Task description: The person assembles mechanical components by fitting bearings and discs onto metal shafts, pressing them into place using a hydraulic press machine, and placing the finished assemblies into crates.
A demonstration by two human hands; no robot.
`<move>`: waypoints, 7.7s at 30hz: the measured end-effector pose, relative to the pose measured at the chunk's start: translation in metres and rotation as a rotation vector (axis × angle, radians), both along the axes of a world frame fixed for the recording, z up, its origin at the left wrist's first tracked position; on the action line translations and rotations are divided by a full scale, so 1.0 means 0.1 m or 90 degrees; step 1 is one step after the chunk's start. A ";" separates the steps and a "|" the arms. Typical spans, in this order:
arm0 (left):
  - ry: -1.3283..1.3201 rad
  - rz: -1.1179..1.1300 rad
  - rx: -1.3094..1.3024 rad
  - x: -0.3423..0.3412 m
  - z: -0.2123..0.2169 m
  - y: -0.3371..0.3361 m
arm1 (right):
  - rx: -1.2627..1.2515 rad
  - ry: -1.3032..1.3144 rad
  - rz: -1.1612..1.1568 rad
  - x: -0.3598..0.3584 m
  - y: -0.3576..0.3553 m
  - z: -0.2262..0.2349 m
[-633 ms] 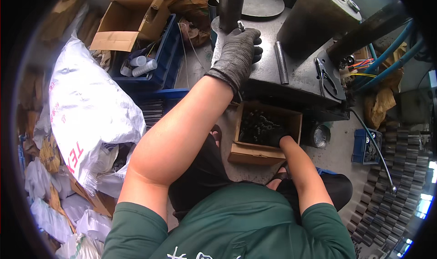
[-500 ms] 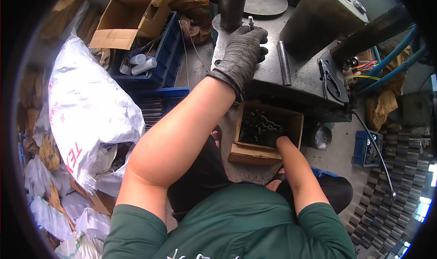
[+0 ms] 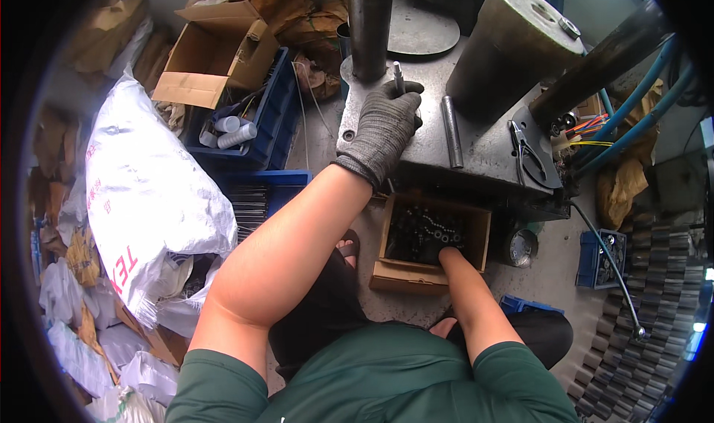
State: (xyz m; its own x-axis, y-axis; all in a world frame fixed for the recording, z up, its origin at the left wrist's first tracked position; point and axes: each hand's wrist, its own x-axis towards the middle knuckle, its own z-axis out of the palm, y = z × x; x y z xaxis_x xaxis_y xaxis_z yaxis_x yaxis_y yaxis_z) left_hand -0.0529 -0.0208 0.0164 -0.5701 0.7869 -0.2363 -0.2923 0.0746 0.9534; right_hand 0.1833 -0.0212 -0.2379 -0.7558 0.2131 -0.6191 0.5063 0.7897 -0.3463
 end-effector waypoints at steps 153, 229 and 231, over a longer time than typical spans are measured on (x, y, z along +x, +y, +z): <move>-0.315 -0.275 -0.101 1.43 -0.59 -0.70 | -0.179 0.454 -0.539 1.02 0.38 2.24; 0.295 -0.124 0.200 0.75 -0.39 0.02 | 0.405 0.010 -0.304 3.00 0.32 4.74; 0.150 -0.137 0.323 0.94 -0.07 -0.14 | 0.394 0.069 -0.337 3.22 0.15 4.71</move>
